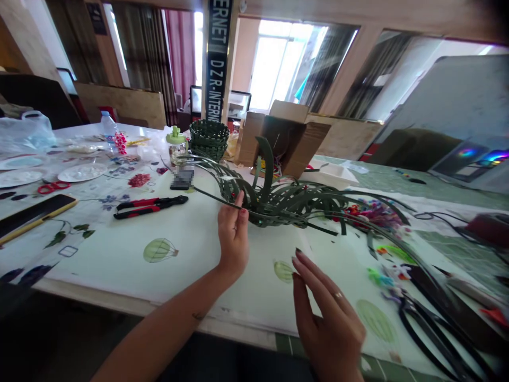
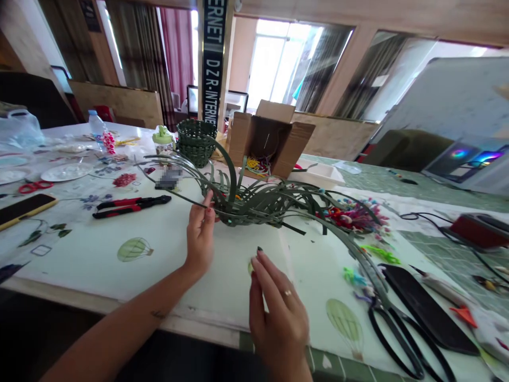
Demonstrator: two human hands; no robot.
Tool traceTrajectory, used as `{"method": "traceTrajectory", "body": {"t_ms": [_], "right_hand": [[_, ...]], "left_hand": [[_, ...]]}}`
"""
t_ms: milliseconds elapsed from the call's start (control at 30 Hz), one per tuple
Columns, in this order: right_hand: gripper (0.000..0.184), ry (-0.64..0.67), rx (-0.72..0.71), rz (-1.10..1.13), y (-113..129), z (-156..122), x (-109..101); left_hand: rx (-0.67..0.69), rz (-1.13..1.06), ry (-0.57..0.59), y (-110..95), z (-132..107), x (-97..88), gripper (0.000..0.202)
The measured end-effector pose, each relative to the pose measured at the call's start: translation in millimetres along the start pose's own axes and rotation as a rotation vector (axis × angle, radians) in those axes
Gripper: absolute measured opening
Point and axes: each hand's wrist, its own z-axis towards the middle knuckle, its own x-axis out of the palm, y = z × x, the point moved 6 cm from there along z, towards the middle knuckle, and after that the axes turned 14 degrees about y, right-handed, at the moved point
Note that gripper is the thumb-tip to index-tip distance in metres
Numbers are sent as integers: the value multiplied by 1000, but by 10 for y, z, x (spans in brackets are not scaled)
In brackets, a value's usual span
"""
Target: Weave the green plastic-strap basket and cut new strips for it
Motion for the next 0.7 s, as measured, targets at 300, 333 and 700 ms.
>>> {"method": "traceTrajectory", "body": {"t_ms": [300,333,700], "right_hand": [[35,3,90,204,11,257,290],[35,-5,93,196,19,249,296],[40,-111,171,-44,-232,174,298]], "left_hand": [[39,29,80,34,-121,59,41],[44,46,90,26,-129,65,40],[-11,81,186,137,-263,-8,34]]}}
